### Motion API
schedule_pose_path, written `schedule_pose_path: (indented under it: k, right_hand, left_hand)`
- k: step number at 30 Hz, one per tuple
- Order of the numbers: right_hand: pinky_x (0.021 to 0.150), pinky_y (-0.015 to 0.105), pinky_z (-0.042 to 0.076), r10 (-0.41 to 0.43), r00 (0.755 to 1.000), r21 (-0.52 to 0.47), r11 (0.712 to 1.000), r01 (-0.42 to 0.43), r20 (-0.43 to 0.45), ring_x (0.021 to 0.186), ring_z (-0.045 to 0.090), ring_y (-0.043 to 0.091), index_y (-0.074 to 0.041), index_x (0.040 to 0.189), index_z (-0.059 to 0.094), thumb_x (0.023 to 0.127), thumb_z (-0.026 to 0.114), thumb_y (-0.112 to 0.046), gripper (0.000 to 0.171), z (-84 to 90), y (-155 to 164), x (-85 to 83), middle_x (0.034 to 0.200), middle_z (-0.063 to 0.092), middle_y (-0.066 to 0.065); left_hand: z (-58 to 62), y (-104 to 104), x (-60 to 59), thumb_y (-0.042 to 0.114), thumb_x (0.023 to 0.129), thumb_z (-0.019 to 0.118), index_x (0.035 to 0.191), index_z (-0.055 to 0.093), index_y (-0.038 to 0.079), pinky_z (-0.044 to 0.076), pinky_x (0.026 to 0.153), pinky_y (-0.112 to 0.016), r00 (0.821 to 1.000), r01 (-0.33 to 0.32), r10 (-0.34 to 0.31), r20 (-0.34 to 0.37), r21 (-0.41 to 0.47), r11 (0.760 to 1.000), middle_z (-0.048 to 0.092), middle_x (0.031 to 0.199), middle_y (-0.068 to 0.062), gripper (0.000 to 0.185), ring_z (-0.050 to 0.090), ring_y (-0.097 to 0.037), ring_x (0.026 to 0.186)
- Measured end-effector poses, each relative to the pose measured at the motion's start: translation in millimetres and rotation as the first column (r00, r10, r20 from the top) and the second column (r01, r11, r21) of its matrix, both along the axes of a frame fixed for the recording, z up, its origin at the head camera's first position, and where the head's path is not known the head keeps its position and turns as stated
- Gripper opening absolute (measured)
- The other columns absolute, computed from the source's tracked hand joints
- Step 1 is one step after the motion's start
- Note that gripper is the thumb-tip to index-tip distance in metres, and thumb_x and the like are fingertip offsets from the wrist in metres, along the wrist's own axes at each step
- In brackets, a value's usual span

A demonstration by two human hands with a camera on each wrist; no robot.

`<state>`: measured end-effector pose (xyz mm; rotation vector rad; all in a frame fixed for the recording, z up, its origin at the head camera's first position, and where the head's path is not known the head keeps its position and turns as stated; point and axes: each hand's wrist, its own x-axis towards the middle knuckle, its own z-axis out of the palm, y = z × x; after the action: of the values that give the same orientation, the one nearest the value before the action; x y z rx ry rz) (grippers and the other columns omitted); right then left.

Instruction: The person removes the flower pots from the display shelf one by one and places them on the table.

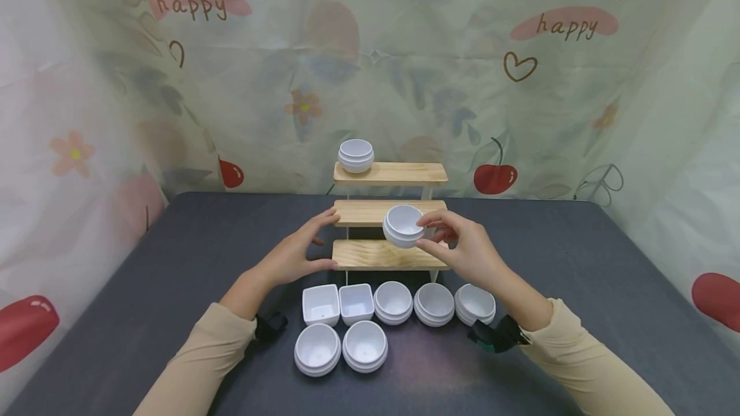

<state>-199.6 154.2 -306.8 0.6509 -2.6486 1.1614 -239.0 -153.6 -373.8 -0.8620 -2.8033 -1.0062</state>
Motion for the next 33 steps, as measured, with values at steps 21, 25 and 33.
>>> schedule_pose_path:
  k: [21,25,33]
  right_hand:
    - [0.074,0.025,0.054,0.096,0.995,0.049,0.994,-0.096,-0.005,0.076,0.062,0.002,-0.016,0.105,0.064,0.080,0.074,-0.015,0.027,-20.7,5.6,26.3,0.105,0.067,0.000]
    - [0.072,0.027,0.055,0.128,0.992,0.035,0.991,-0.128,-0.011,0.076,0.062,0.002,-0.016,0.103,0.065,0.080,0.074,-0.016,0.025,-27.1,7.8,30.0,0.100,0.067,0.000]
    - [0.068,0.027,0.053,0.171,0.985,0.038,0.985,-0.171,-0.005,0.076,0.059,-0.001,-0.017,0.100,0.065,0.079,0.074,-0.014,0.024,-37.6,14.9,37.6,0.095,0.067,-0.003]
  left_hand:
    - [2.9,1.1,3.1,0.022,0.078,0.076,0.147,0.025,0.015,0.051,0.092,-0.049,1.000,0.000,0.000,0.007,0.006,1.000,0.017,0.158,-0.007,0.086,0.060,-0.032,0.110]
    - [2.2,0.7,2.9,0.024,0.078,0.076,0.147,0.025,0.016,0.050,0.093,-0.048,1.000,-0.003,0.003,0.007,0.004,1.000,0.017,0.158,-0.006,0.086,0.060,-0.032,0.110]
    - [1.8,0.4,2.3,0.024,0.078,0.076,0.147,0.025,0.016,0.050,0.093,-0.049,1.000,-0.002,0.002,0.005,0.004,1.000,0.017,0.158,-0.007,0.086,0.060,-0.032,0.110]
